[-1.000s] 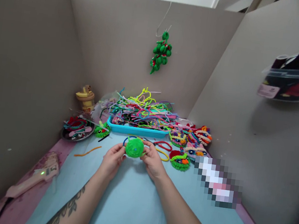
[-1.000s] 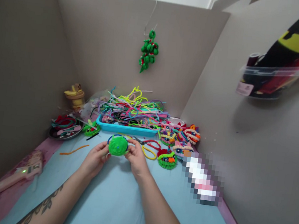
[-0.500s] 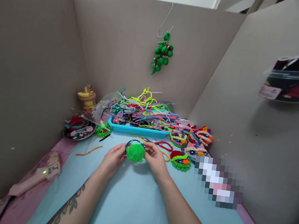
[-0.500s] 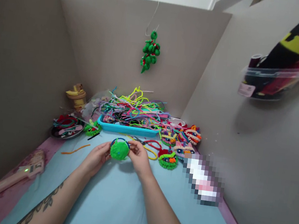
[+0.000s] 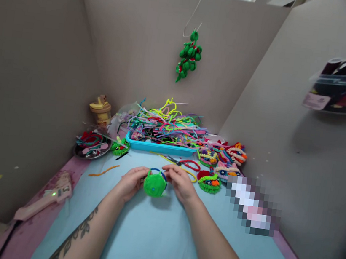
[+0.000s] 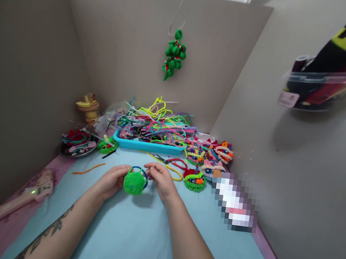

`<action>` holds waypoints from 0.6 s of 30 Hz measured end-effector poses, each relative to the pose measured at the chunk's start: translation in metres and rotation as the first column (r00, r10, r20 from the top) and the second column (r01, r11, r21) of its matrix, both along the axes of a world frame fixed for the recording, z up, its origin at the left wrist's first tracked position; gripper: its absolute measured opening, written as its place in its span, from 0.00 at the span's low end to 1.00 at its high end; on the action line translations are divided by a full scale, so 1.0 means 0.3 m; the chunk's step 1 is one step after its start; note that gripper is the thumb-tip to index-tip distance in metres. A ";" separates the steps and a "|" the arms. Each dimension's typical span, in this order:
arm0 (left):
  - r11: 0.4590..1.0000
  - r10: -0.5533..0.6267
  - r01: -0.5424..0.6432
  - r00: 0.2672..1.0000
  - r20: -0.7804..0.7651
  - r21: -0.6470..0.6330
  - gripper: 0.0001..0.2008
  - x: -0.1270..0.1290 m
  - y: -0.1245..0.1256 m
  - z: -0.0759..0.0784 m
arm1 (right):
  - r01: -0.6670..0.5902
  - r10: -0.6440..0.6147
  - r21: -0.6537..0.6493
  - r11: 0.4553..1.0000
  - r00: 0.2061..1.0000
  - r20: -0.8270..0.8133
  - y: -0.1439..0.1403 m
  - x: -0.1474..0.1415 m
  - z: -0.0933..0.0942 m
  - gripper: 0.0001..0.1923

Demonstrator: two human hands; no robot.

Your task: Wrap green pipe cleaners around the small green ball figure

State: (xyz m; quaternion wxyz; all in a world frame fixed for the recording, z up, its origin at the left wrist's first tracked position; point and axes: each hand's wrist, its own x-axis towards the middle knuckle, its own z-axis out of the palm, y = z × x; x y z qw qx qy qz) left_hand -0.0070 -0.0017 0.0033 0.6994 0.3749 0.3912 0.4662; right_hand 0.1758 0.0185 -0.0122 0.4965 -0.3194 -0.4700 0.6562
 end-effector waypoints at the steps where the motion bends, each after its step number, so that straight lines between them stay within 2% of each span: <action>1: 1.000 -0.012 0.013 0.998 -0.060 0.008 0.10 0.003 -0.002 0.001 | -0.041 0.042 -0.039 0.998 0.999 0.005 -0.004 0.000 0.005 0.15; 4: 0.997 -0.066 0.074 0.979 -0.195 0.033 0.11 0.018 -0.009 0.004 | -0.129 0.134 -0.103 0.986 0.990 0.044 -0.015 -0.009 0.011 0.15; 8: 0.991 -0.101 0.120 0.960 -0.260 0.057 0.15 0.038 -0.016 0.003 | -0.105 0.112 -0.074 0.992 0.989 0.101 -0.029 -0.036 -0.003 0.10; 11: 0.989 -0.104 0.130 0.950 -0.295 0.072 0.14 0.048 -0.019 0.002 | -0.116 0.121 -0.058 0.991 0.988 0.094 -0.037 -0.056 -0.010 0.09; 15: 0.997 -0.070 0.076 0.976 -0.207 0.021 0.12 0.055 -0.019 0.000 | -0.059 0.058 -0.061 0.996 0.998 -0.031 -0.037 -0.068 0.001 0.10; 18: 0.999 -0.052 0.051 0.992 -0.116 -0.010 0.13 0.057 -0.015 -0.007 | -0.006 0.002 -0.072 0.997 0.998 -0.063 -0.037 -0.066 0.015 0.12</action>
